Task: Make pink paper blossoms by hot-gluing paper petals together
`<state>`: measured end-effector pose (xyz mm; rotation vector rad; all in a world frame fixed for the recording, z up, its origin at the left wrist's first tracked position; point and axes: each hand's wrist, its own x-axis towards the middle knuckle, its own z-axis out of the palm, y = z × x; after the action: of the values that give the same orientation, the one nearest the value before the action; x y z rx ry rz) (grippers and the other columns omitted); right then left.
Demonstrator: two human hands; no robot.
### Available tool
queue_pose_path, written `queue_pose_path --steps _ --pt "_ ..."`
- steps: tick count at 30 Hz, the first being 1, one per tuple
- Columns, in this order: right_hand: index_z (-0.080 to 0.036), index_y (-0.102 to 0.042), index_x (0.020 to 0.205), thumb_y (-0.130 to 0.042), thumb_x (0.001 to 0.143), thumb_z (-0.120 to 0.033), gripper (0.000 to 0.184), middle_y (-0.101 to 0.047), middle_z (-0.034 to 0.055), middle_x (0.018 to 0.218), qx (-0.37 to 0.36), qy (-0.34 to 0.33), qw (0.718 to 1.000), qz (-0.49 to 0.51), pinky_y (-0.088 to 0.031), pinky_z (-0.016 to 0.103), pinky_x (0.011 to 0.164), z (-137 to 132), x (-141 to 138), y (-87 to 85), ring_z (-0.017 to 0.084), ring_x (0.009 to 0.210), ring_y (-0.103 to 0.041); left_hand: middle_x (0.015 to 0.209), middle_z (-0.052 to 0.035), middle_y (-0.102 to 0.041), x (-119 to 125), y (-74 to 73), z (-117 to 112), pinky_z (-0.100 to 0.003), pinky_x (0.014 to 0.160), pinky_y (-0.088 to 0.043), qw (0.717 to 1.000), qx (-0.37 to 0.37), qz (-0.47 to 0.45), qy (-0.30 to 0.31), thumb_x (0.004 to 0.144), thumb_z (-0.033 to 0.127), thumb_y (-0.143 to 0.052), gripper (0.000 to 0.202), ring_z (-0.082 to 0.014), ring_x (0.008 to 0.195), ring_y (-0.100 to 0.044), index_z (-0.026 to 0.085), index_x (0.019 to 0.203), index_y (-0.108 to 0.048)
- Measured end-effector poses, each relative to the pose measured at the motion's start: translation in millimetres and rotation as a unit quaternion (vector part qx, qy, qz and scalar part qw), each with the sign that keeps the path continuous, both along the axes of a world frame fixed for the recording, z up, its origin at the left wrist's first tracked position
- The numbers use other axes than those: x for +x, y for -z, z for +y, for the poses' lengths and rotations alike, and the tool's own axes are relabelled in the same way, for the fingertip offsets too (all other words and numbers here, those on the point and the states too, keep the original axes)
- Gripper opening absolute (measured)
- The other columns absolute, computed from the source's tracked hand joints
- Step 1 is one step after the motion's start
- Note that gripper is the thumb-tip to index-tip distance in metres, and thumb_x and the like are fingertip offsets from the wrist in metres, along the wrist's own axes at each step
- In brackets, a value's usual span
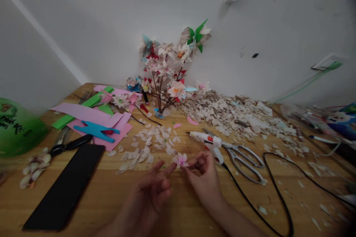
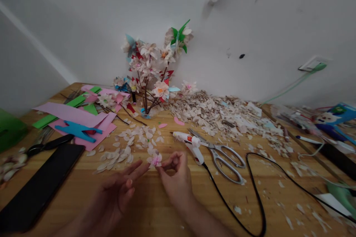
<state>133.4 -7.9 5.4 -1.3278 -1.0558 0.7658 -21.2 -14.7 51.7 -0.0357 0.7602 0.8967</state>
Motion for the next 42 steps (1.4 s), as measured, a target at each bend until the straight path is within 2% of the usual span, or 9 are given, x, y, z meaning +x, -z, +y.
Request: queue_pose_path --steps 4,8,18,26,29,33,35,39,42 --pt "-0.025 -0.041 0.078 -0.063 0.064 -0.012 0.029 -0.057 -0.0076 0.061 0.05 -0.005 0.995 -0.091 -0.049 0.027 0.057 -4.7 4.1 7.2 0.013 0.056 -0.059 0.099 -0.0153 -0.066 -2.9 0.9 1.4 -0.012 0.046 -0.054 0.999 -0.031 -0.035 -0.014 0.076 -0.007 -0.036 0.043 -0.0048 0.047 -0.063 0.008 0.116 -0.038" --pt "-0.025 -0.042 0.078 -0.061 0.065 -0.01 0.028 -0.059 -0.0063 0.064 0.065 -0.009 0.991 -0.12 -0.049 0.028 0.059 -7.3 6.4 10.2 0.013 0.059 -0.06 0.1 -0.0165 -0.066 -3.6 0.6 0.7 -0.012 0.043 -0.053 0.998 -0.046 -0.039 -0.014 0.077 -0.006 -0.035 0.04 -0.0036 0.042 -0.06 0.007 0.114 -0.04" --pt "-0.025 -0.04 0.073 -0.07 0.055 -0.016 0.037 -0.052 -0.01 0.056 -0.02 0.005 0.997 0.068 -0.048 0.023 0.052 2.7 0.7 -2.4 0.011 0.051 -0.056 0.104 -0.0149 -0.066 -2.0 3.7 5.4 -0.014 0.045 -0.053 1.0 0.0 -0.014 -0.012 0.072 -0.007 -0.038 0.041 -0.0034 0.042 -0.059 0.013 0.107 -0.042" --pt "-0.025 -0.041 0.079 -0.066 0.057 -0.015 0.034 -0.055 -0.009 0.057 -0.031 -0.021 0.999 0.007 -0.05 0.026 0.055 -2.3 3.5 1.8 0.013 0.053 -0.058 0.1 -0.0125 -0.066 0.9 8.2 -0.3 -0.017 0.046 -0.054 1.0 0.002 0.019 0.023 0.072 -0.005 -0.042 0.042 -0.0068 0.045 -0.061 0.013 0.109 -0.041" --pt "-0.025 -0.041 0.082 -0.066 0.06 -0.017 0.034 -0.056 -0.0082 0.059 -0.028 -0.023 0.999 -0.015 -0.049 0.027 0.058 -1.9 8.5 1.1 0.014 0.056 -0.059 0.109 -0.0128 -0.064 -2.1 6.0 2.9 -0.019 0.047 -0.054 0.999 0.044 0.026 0.016 0.071 -0.005 -0.044 0.045 -0.0057 0.045 -0.059 0.014 0.111 -0.04" --pt "-0.025 -0.042 0.083 -0.064 0.064 -0.017 0.031 -0.059 -0.0062 0.061 -0.047 -0.073 0.994 -0.07 -0.049 0.029 0.059 -1.2 15.5 2.1 0.015 0.058 -0.06 0.116 -0.0107 -0.059 -13.7 -0.9 21.0 -0.021 0.046 -0.052 0.985 0.139 0.075 -0.07 0.076 0.001 -0.044 0.03 -0.0026 0.042 -0.051 0.015 0.103 -0.048" --pt "-0.024 -0.043 0.083 -0.063 0.064 -0.014 0.03 -0.061 -0.0054 0.062 -0.064 -0.118 0.986 -0.096 -0.048 0.029 0.058 -1.7 16.3 4.1 0.015 0.059 -0.06 0.107 -0.0078 -0.062 -21.0 -2.7 34.2 -0.016 0.042 -0.049 0.974 0.145 0.131 -0.112 0.079 0.003 -0.046 0.021 -0.0003 0.04 -0.047 0.014 0.096 -0.053" --pt "-0.025 -0.045 0.086 -0.06 0.063 -0.007 0.033 -0.063 -0.0044 0.068 -0.076 -0.185 0.97 -0.139 -0.047 0.029 0.058 -4.1 13.0 8.6 0.016 0.062 -0.061 0.067 0.0039 -0.056 -32.6 2.1 55.5 -0.01 0.036 -0.044 0.942 0.164 0.233 -0.175 0.077 0.001 -0.054 0.018 -0.0028 0.043 -0.051 0.016 0.087 -0.056" --pt "-0.026 -0.047 0.09 -0.061 0.063 -0.004 0.037 -0.066 -0.0041 0.07 -0.067 -0.216 0.959 -0.172 -0.046 0.032 0.062 -5.5 10.3 9.2 0.018 0.065 -0.062 0.058 0.005 -0.053 -37.2 7.1 61.8 -0.01 0.036 -0.045 0.934 0.163 0.26 -0.183 0.074 0.0 -0.058 0.016 -0.005 0.045 -0.054 0.015 0.078 -0.055"
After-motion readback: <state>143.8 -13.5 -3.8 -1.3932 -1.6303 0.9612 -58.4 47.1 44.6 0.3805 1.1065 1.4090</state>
